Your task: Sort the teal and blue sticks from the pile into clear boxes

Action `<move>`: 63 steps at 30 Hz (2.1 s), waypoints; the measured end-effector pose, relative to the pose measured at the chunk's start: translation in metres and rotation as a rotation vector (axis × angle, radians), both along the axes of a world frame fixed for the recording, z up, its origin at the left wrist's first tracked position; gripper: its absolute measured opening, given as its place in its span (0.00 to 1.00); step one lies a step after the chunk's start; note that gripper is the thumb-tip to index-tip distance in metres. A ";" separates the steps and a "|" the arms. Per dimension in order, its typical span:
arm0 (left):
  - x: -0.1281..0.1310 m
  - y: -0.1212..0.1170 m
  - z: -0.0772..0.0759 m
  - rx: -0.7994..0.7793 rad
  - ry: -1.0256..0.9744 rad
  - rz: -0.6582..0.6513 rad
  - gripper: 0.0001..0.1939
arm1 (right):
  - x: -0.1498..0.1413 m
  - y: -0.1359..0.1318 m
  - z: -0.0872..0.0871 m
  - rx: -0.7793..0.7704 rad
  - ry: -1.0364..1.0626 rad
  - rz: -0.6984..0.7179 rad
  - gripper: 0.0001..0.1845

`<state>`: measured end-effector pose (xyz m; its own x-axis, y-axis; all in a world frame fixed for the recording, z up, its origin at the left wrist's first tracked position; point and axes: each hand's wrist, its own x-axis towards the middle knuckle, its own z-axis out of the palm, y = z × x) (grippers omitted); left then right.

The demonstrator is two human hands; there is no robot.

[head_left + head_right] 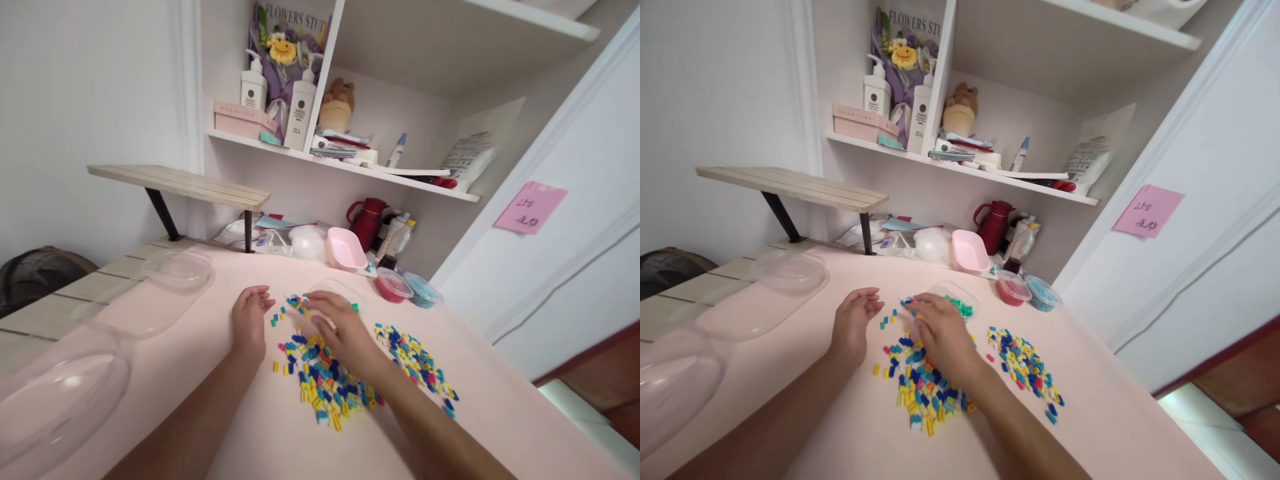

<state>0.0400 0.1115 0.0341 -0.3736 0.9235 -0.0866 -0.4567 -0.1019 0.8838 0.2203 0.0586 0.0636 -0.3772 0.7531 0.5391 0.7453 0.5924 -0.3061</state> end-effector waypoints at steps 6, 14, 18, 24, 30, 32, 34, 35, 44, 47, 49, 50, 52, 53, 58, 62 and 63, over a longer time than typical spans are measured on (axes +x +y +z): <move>-0.006 0.002 0.002 -0.025 -0.154 0.067 0.10 | -0.030 -0.003 -0.021 -0.254 -0.240 0.125 0.32; -0.004 0.001 0.004 -0.029 -0.158 0.013 0.13 | -0.022 0.002 -0.022 -0.304 -0.361 0.097 0.28; -0.004 0.001 0.004 -0.029 -0.140 0.007 0.13 | -0.024 0.001 -0.021 -0.198 -0.271 -0.001 0.19; -0.003 0.000 0.003 -0.008 -0.115 -0.005 0.13 | -0.027 0.003 -0.024 -0.137 -0.321 0.065 0.29; -0.004 0.001 0.002 -0.007 -0.080 -0.018 0.12 | -0.028 0.007 -0.028 -0.199 -0.292 0.099 0.24; -0.004 0.002 0.002 -0.012 -0.066 -0.026 0.12 | -0.025 0.007 -0.029 -0.167 -0.247 0.071 0.18; -0.005 0.002 0.002 -0.013 -0.051 -0.035 0.12 | -0.021 0.008 -0.031 -0.143 -0.214 0.036 0.15; -0.005 0.002 0.002 -0.014 -0.044 -0.040 0.12 | -0.020 0.008 -0.032 -0.135 -0.204 0.015 0.14; -0.004 0.001 0.003 -0.017 -0.001 -0.071 0.12 | -0.021 0.001 -0.029 -0.089 -0.257 0.072 0.21; -0.004 0.001 0.002 -0.011 0.014 -0.085 0.12 | -0.024 0.000 -0.030 -0.173 -0.342 0.114 0.24; -0.004 0.001 0.002 -0.007 0.029 -0.098 0.12 | -0.026 0.000 -0.030 -0.220 -0.364 0.107 0.26; -0.004 0.001 0.002 -0.004 0.038 -0.105 0.12 | -0.027 0.000 -0.030 -0.228 -0.363 0.101 0.26; -0.003 0.000 0.002 0.004 0.057 -0.115 0.12 | -0.029 0.000 -0.029 -0.219 -0.348 0.090 0.24; -0.003 0.000 0.002 0.008 0.067 -0.119 0.12 | -0.029 0.000 -0.029 -0.209 -0.336 0.089 0.23; -0.003 -0.001 0.000 0.021 0.099 -0.134 0.12 | -0.030 -0.003 -0.027 -0.165 -0.274 0.112 0.18; -0.004 0.000 0.000 0.027 0.100 -0.139 0.12 | -0.029 -0.005 -0.025 -0.133 -0.192 0.137 0.22; -0.005 0.000 0.001 0.028 0.099 -0.138 0.12 | -0.028 -0.005 -0.023 -0.120 -0.164 0.139 0.23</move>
<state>0.0355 0.1114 0.0346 -0.2481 0.9683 -0.0295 -0.3788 -0.0690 0.9229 0.1921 0.0534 0.0406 -0.5564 0.7430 0.3720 0.7050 0.6591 -0.2619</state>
